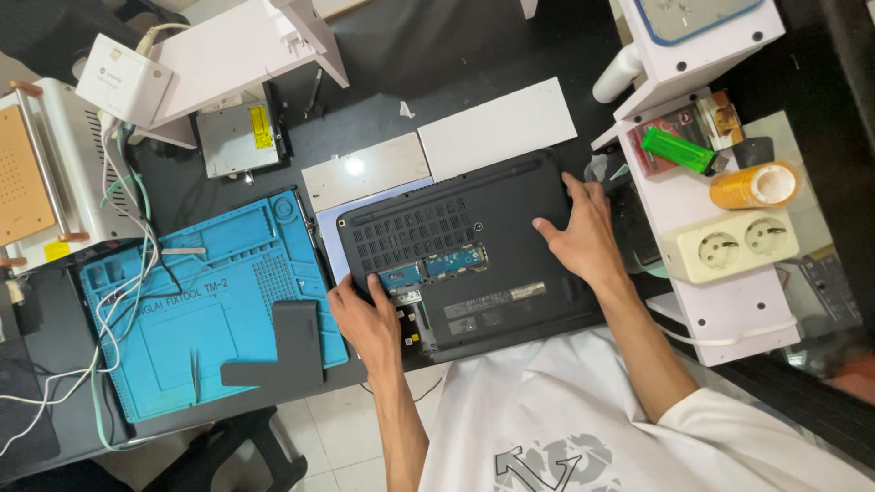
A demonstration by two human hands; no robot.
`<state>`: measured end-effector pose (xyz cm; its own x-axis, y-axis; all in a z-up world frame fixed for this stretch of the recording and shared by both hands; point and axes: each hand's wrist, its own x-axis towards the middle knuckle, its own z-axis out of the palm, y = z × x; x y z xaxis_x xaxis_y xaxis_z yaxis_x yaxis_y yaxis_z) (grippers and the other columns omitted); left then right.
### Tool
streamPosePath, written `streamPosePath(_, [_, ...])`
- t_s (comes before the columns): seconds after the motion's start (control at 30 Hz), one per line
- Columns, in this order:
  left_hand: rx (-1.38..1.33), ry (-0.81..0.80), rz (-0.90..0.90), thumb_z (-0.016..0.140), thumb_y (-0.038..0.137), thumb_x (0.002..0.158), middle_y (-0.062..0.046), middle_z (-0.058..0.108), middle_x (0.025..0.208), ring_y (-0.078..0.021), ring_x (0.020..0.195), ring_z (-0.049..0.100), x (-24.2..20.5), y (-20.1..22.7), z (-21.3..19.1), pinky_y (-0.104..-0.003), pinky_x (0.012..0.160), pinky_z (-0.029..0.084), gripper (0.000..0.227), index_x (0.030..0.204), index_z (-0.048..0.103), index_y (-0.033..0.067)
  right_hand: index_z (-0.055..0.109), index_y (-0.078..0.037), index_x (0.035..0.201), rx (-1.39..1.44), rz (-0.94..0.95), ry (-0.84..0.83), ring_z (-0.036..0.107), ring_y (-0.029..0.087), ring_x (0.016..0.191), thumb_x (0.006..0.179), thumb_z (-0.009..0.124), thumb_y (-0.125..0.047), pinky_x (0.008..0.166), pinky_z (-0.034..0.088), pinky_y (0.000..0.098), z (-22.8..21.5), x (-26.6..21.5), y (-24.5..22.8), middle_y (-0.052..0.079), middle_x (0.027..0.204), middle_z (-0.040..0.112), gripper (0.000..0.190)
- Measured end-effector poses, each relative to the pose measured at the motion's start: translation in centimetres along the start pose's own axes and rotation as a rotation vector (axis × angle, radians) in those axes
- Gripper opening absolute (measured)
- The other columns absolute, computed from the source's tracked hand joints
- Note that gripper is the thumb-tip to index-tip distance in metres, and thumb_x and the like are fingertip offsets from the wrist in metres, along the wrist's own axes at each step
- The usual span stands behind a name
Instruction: The person reassembles a laptop by aligning and snapping the bottom cover into place. They repeatedly press along the edges to secure the casing and then open the lid to check the screen.
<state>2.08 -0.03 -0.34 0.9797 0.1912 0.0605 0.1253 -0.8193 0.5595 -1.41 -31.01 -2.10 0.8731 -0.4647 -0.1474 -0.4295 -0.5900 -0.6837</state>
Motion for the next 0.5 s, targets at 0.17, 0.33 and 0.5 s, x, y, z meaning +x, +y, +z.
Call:
streamPosePath(0.17, [-0.063, 0.013, -0.018, 0.062, 0.024, 0.102, -0.024, 0.059, 0.119, -0.0401, 0.109, 0.059, 0.5, -0.5, 0.1, -0.048, 0.094, 0.047, 0.042, 0.126, 0.059, -0.0096, 0.057, -0.005, 0.142, 0.201, 0.105, -0.004, 0.062, 0.029, 0.106, 0.074, 0.086, -0.013, 0.089, 0.054, 0.0387, -0.4, 1.1, 0.3, 0.016, 0.128, 0.057, 0.074])
streamPosePath(0.33, [-0.121, -0.015, -0.087, 0.063, 0.027, 0.101, -0.023, 0.06, 0.12, -0.0374, 0.106, 0.061, 2.1, -0.6, 0.6, -0.046, 0.093, 0.048, 0.044, 0.126, 0.059, -0.0092, 0.062, -0.004, 0.138, 0.23, 0.047, 0.043, 0.062, 0.025, 0.1, 0.075, 0.087, -0.012, 0.082, 0.056, 0.0369, -0.7, 2.8, -0.6, 0.014, 0.124, 0.059, 0.068])
streamPosePath(0.5, [-0.145, 0.046, 0.006, 0.066, 0.026, 0.102, -0.025, 0.06, 0.12, -0.0381, 0.108, 0.061, 6.0, -0.3, 2.2, -0.046, 0.094, 0.048, 0.044, 0.126, 0.059, -0.0112, 0.064, -0.005, 0.142, 0.218, -0.127, 0.118, 0.064, 0.026, 0.105, 0.076, 0.089, -0.007, 0.088, 0.056, 0.0374, -0.6, 7.1, -1.5, 0.015, 0.123, 0.062, 0.07])
